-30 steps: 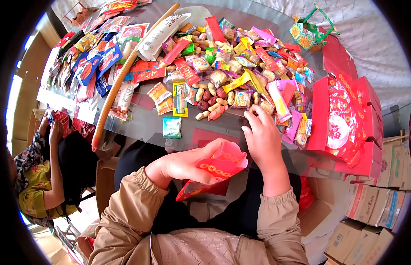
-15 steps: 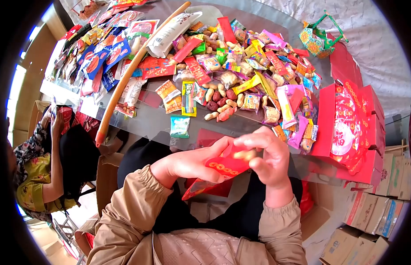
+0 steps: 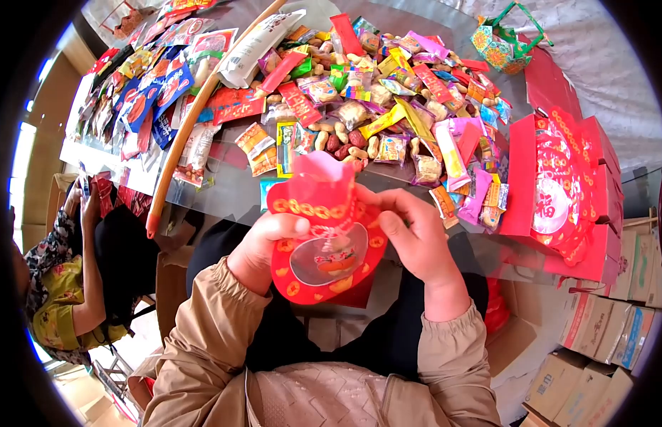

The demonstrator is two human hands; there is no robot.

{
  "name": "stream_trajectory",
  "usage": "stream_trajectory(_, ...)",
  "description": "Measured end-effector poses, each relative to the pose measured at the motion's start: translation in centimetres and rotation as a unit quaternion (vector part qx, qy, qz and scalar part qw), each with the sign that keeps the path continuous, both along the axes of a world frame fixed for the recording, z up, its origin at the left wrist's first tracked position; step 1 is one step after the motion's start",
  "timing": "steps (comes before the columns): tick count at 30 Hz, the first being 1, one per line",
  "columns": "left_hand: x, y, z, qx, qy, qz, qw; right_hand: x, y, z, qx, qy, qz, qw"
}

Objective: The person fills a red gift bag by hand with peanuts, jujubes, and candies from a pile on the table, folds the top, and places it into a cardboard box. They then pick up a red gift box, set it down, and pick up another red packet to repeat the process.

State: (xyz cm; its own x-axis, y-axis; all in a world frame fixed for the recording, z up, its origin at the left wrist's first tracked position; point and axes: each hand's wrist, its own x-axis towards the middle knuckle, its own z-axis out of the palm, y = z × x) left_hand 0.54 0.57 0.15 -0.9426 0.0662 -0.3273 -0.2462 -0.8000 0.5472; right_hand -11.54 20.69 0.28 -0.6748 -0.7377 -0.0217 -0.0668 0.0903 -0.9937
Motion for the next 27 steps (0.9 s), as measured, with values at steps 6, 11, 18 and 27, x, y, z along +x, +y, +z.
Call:
stream_trajectory(6, -0.8, 0.3, 1.4, 0.033, 0.033, -0.04, 0.998, -2.2, 0.0, -0.5, 0.078, 0.402, -0.071, 0.91)
stream_trajectory(11, -1.0, 0.5, 1.7, 0.059, 0.025, -0.062, 0.996, -3.9, 0.9, -1.3, 0.261, 0.514, -0.166, 0.8)
stream_trajectory(18, -1.3, 0.0, 0.9, 0.04, 0.006, -0.059, 0.997, -3.4, 0.0, -1.6, 0.245, 0.48, -0.124, 0.833)
stream_trajectory(27, -1.4, -0.3, 1.7, 0.028, 0.055, -0.183, 0.981, -3.3, 0.5, -1.2, 0.042, 0.28, -0.225, 0.932)
